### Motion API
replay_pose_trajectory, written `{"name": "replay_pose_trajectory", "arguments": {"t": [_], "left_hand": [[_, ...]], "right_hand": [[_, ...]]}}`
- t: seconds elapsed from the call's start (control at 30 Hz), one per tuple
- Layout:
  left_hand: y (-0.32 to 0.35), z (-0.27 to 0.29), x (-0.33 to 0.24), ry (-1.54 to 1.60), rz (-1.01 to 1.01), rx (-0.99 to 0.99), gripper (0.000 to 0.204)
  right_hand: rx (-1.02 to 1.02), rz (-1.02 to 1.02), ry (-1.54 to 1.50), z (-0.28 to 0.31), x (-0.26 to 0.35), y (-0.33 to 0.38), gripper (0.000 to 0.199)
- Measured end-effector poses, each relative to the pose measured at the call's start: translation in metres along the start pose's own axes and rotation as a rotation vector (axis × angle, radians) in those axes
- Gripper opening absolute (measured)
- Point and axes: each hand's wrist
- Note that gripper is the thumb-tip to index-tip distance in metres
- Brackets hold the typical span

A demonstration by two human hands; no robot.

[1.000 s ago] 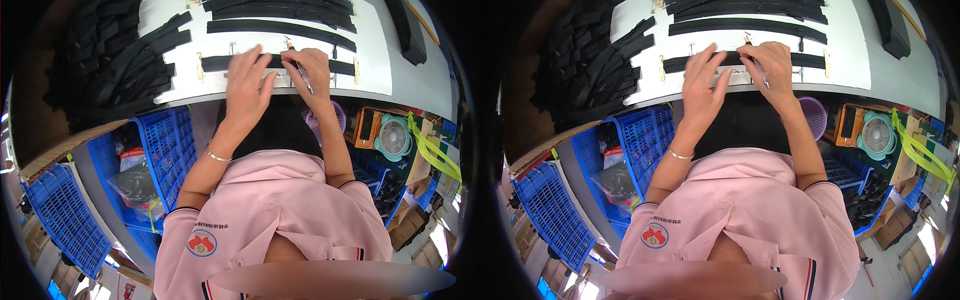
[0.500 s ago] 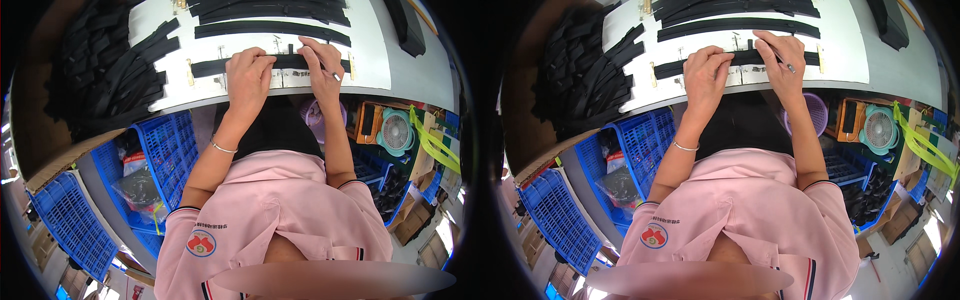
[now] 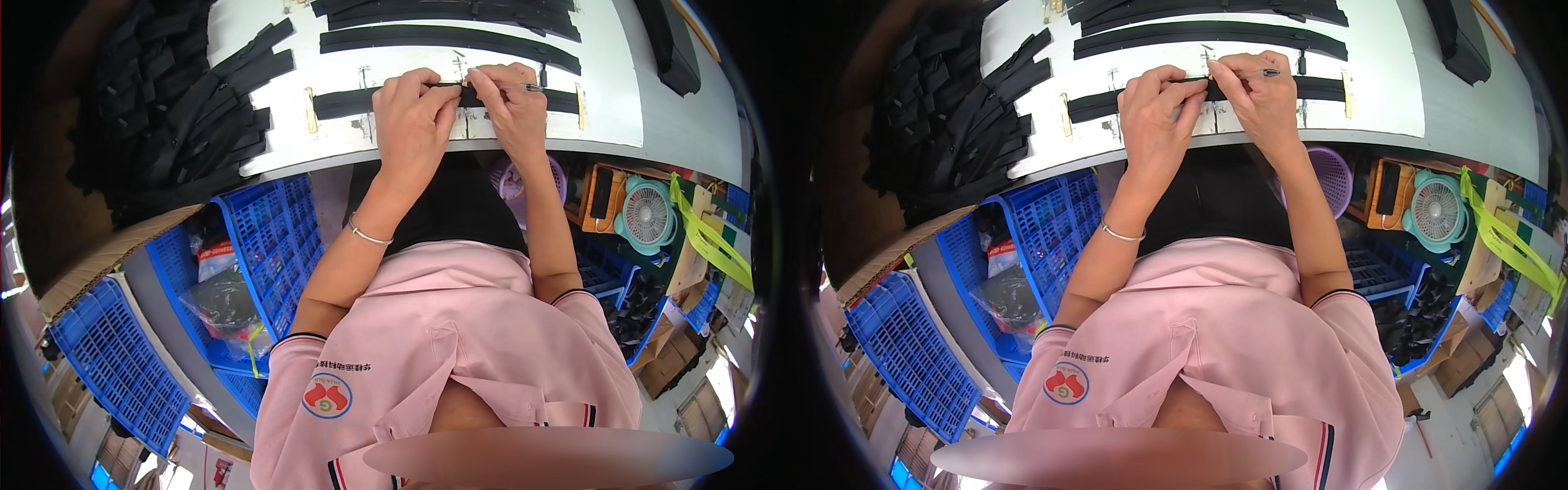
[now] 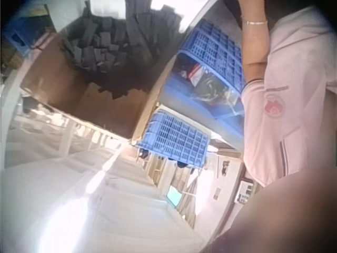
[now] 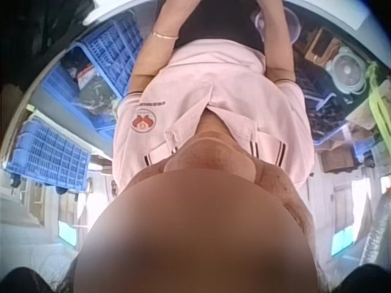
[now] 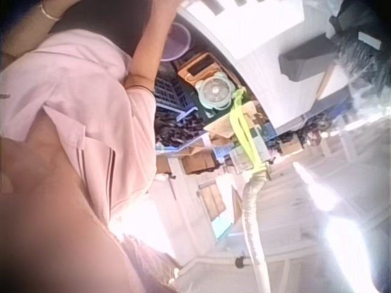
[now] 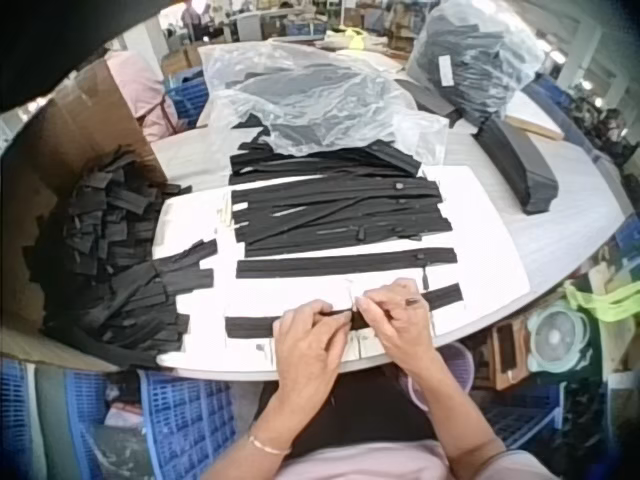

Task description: Marking and aligning black fabric straps on a template surface using a pen.

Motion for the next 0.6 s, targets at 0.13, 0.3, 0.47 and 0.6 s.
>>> {"name": "replay_pose_trajectory", "arguments": {"t": [0.13, 0.3, 0.47, 0.6], "left_hand": [[0.0006, -0.0001, 0.0002, 0.006, -0.003, -0.001, 0.015], [0.0014, 0.0001, -0.0007, -0.002, 0.001, 0.005, 0.016], [0.0005, 0.0005, -0.0007, 0.001, -0.003, -0.014, 0.015], [-0.0004, 0.0004, -0.0011, 0.002, 0.000, -0.001, 0.015]], "right_hand": [[0.025, 0.041, 0.043, 0.0001, 0.0002, -0.0019, 0.007], [0.000, 0.119, 0.114, -0.0006, -0.0016, 0.0000, 0.007], [0.020, 0.103, -0.044, 0.0059, -0.0019, 0.0033, 0.010], [0.072, 0.115, -0.042, 0.0067, -0.0015, 0.0020, 0.015]]}}
Point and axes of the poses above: each hand's wrist, its own y-axis away from the middle knuckle, its own z-axis out of the back of the hand, x = y × z, and after that the axes turned 3 degrees about x, right-handed
